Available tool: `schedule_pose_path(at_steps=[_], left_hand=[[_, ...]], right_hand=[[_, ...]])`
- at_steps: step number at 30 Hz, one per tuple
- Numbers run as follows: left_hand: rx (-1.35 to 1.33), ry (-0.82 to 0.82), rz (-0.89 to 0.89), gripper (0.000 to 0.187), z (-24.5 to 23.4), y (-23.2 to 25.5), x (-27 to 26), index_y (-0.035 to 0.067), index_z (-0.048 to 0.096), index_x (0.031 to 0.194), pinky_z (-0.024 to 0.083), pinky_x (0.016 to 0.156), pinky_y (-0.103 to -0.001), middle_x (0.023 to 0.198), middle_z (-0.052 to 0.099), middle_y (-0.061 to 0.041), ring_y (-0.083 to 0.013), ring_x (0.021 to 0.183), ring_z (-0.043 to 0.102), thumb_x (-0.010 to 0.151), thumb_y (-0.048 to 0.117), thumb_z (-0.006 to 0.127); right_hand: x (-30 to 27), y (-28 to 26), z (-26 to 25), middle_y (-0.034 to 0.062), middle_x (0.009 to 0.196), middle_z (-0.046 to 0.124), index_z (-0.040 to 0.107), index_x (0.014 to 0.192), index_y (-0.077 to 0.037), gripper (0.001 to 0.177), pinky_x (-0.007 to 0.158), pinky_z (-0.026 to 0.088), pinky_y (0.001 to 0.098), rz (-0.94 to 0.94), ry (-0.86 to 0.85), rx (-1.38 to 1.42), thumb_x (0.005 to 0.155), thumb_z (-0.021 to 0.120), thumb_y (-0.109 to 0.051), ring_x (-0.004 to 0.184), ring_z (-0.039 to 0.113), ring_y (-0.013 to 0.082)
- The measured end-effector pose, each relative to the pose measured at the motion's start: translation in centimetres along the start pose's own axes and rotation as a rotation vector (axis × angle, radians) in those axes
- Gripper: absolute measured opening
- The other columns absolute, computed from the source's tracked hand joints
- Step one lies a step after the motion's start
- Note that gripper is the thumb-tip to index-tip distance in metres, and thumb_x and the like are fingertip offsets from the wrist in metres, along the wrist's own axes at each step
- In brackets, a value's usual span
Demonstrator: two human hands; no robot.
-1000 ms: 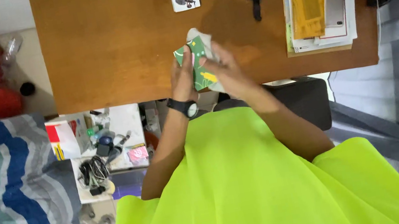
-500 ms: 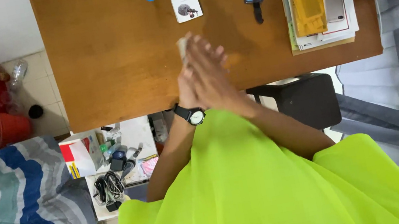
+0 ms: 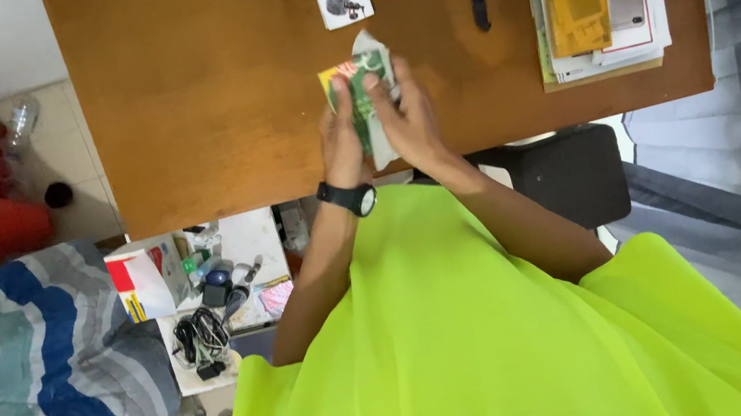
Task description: The person repeatedly wipes the surfaces of several small cards using a white cloth. They pick up each card from a lower surface, wipe both sides, and place it on the desk. The person handles multiple cards one by one throughout the clip.
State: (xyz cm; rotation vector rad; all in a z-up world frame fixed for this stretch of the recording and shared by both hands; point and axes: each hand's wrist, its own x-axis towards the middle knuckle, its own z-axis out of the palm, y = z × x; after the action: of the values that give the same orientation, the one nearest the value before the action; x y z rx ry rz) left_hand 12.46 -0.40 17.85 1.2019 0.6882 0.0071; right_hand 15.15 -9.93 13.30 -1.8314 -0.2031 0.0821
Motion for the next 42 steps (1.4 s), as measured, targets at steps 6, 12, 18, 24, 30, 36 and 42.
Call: schedule_pose_path(at_steps=[6,12,18,24,30,36,42], left_hand=[[-0.399,-0.042,0.068,0.03,-1.6,-2.6,4.9,0.003,0.07,0.101,0.066,0.066,-0.037,0.085,0.077,-0.016,-0.0227,0.074,0.078,0.091,0.03,0.077],[-0.276,-0.051,-0.019,0.035,-2.5,-3.5,4.2,0.011,0.075,0.109,0.065,0.065,-0.037,0.089,0.073,0.0,-0.017,0.075,0.072,0.085,0.037,0.078],[-0.314,-0.11,0.039,0.016,-0.9,-5.2,4.5,0.012,0.068,0.107,0.064,0.056,-0.036,0.096,0.073,-0.004,-0.0182,0.073,0.072,0.091,0.014,0.073],[-0.571,-0.126,0.034,0.018,-2.0,-6.3,5.4,0.007,0.059,0.104,0.069,0.074,-0.046,0.096,0.075,-0.016,-0.0271,0.082,0.077,0.093,0.011,0.073],[-0.524,-0.124,-0.133,0.018,-1.7,-3.7,5.2,0.014,0.06,0.087,0.069,0.071,-0.048,0.099,0.072,-0.009,-0.0263,0.092,0.072,0.084,0.01,0.077],[-0.403,-0.107,-0.081,0.022,-1.6,-2.9,4.9,0.01,0.066,0.107,0.07,0.076,-0.049,0.107,0.07,-0.006,-0.0209,0.098,0.07,0.087,0.008,0.075],[-0.555,-0.135,0.21,0.034,-1.1,-6.3,6.7,0.007,0.058,0.099,0.054,0.068,-0.027,0.089,0.068,-0.009,-0.0163,0.079,0.065,0.08,-0.02,0.065]], right_hand=[[0.0,3.1,-2.0,0.0032,0.07,0.066,0.065,0.107,-0.007,0.026,0.061,0.049,0.0329,-0.021,-0.278,0.009,0.11,0.056,-0.031,0.059,0.062,0.0161],[3.1,-1.9,-7.0,0.0136,0.104,0.073,0.06,0.105,-0.005,0.016,0.066,0.055,0.0355,-0.238,-0.058,-0.378,0.111,0.048,-0.014,0.08,0.069,0.0233],[3.4,-5.0,-4.0,0.015,0.168,0.026,0.03,0.159,-0.009,0.067,0.128,0.008,0.0558,-0.252,-0.482,-0.777,0.108,0.005,-0.045,0.157,0.019,0.0343],[5.0,1.5,-5.5,0.0162,0.122,0.063,0.044,0.149,-0.023,0.036,0.043,0.055,0.0242,0.108,-0.236,-0.247,0.113,0.039,-0.02,0.066,0.066,0.0159],[5.7,-1.7,-7.0,0.0134,0.105,0.069,0.052,0.128,-0.001,0.021,0.061,0.052,0.0345,-0.064,-0.365,-0.198,0.109,0.048,-0.008,0.079,0.066,0.0201],[6.5,-2.3,-7.8,0.0196,0.113,0.055,0.048,0.13,0.001,0.024,0.08,0.044,0.0412,-0.446,-0.077,-0.379,0.108,0.043,0.008,0.1,0.056,0.0302],[5.3,-1.9,-5.3,0.0246,0.167,0.023,0.037,0.157,0.001,0.059,0.13,0.012,0.0591,-0.401,-0.41,-0.523,0.101,0.046,0.016,0.157,0.019,0.0454]])
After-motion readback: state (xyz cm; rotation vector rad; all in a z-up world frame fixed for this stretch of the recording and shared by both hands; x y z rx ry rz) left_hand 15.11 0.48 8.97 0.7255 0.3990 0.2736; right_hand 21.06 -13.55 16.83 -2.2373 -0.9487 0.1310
